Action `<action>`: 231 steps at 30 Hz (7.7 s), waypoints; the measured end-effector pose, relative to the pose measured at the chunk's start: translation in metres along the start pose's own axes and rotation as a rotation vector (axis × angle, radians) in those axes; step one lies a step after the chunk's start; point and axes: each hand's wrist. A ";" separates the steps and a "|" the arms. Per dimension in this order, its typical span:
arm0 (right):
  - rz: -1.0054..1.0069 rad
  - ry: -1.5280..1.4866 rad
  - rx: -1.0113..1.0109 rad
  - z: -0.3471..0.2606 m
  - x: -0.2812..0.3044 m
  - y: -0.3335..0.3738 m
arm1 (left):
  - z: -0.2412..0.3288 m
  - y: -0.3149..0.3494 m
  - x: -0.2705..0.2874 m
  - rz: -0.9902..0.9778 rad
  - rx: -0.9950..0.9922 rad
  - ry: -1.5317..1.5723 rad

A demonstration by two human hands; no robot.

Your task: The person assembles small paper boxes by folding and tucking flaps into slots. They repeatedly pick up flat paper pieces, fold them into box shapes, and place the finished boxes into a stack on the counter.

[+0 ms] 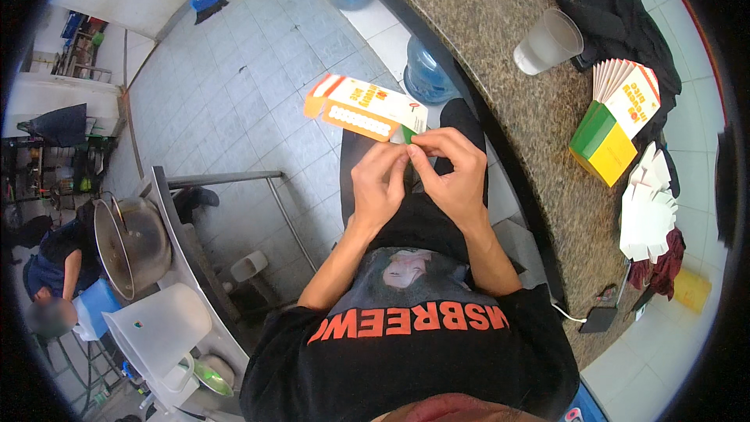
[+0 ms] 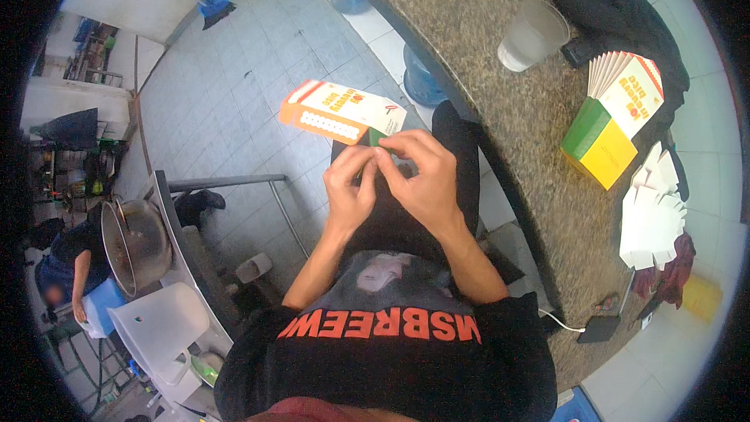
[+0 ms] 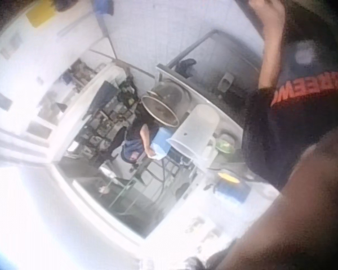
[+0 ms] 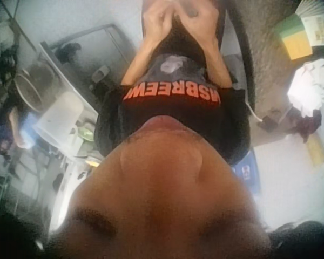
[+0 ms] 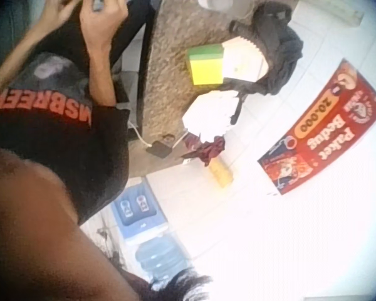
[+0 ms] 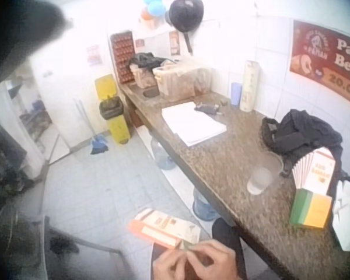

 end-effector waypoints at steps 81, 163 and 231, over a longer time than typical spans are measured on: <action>-0.067 -0.031 0.316 -0.004 0.039 0.004 | 0.021 0.029 0.026 -0.033 0.468 0.597; -0.363 -0.268 -0.508 0.089 -0.053 0.114 | -0.063 0.128 0.022 -0.014 0.882 0.451; -0.142 -1.034 -0.597 0.032 -0.039 0.045 | -0.045 0.046 0.042 0.101 -0.425 -0.288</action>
Point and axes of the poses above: each hand's wrist, its own y-axis away from the middle knuckle, its own x-axis out of the back of the hand, z = x × y, and after that the axes turned 7 degrees about y, right-handed
